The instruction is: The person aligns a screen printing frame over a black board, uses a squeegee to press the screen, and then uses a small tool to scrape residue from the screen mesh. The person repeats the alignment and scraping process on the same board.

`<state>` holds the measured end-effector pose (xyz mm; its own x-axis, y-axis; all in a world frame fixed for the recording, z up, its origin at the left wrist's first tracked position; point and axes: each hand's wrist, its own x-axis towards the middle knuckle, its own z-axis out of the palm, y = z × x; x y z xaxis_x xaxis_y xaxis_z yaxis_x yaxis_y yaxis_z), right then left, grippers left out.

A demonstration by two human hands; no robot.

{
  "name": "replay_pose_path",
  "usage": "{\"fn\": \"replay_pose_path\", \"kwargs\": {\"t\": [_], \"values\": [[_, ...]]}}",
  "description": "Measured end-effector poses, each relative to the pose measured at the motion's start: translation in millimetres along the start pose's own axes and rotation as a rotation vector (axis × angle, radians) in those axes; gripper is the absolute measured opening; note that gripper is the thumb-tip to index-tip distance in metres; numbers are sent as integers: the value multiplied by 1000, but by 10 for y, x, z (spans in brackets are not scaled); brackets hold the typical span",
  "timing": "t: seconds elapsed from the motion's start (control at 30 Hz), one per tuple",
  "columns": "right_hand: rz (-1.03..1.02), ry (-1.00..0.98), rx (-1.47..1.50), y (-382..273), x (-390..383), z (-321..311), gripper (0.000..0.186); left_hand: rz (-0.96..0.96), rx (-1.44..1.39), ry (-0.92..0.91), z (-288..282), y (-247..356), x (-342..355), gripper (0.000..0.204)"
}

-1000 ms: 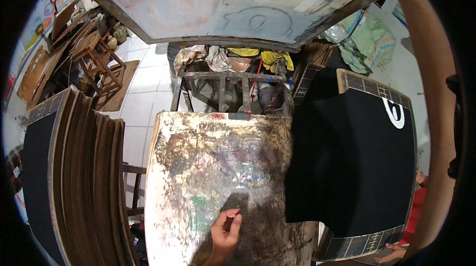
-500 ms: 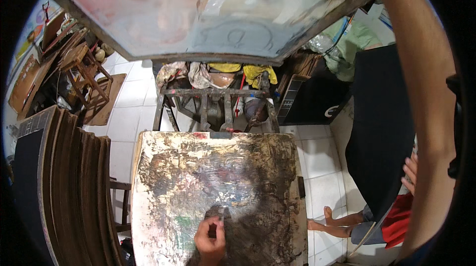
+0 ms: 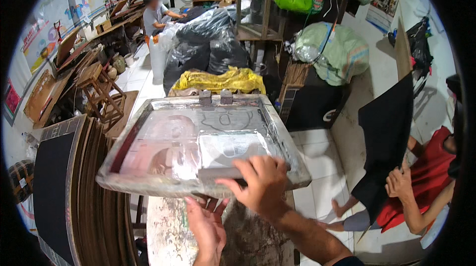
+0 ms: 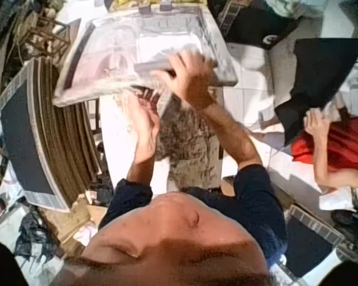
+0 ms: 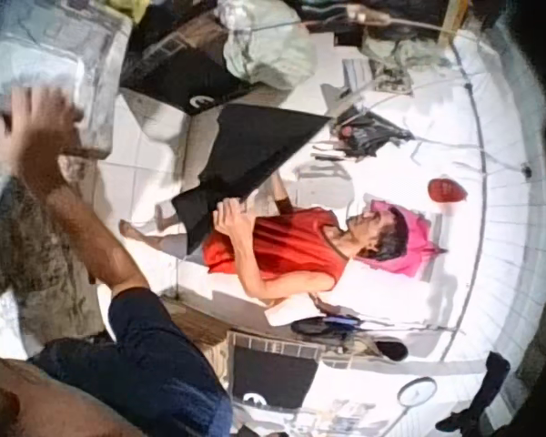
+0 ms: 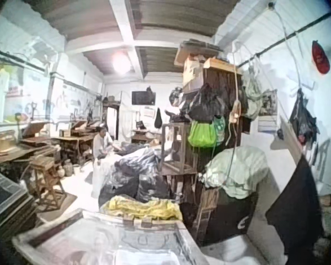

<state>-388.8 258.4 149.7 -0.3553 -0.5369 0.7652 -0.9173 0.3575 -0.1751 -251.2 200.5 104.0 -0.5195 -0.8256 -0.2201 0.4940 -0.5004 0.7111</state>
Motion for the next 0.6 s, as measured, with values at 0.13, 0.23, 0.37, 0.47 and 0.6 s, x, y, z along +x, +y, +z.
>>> {"fn": "replay_pose_path", "kwargs": {"t": [0.13,0.23,0.37,0.47,0.6], "values": [[88,-294,38,44,-668,119,42,-135,131,192,-538,-526,179,62],[111,-458,69,227,-629,243,40,-168,368,257,-781,-757,402,60],[162,-531,149,480,-177,532,37,-57,664,290,-802,-865,592,57],[172,-640,153,589,-83,695,33,100,623,280,-869,-1059,634,54],[136,-851,75,688,27,827,35,37,720,270,-981,-1110,588,52]]}}
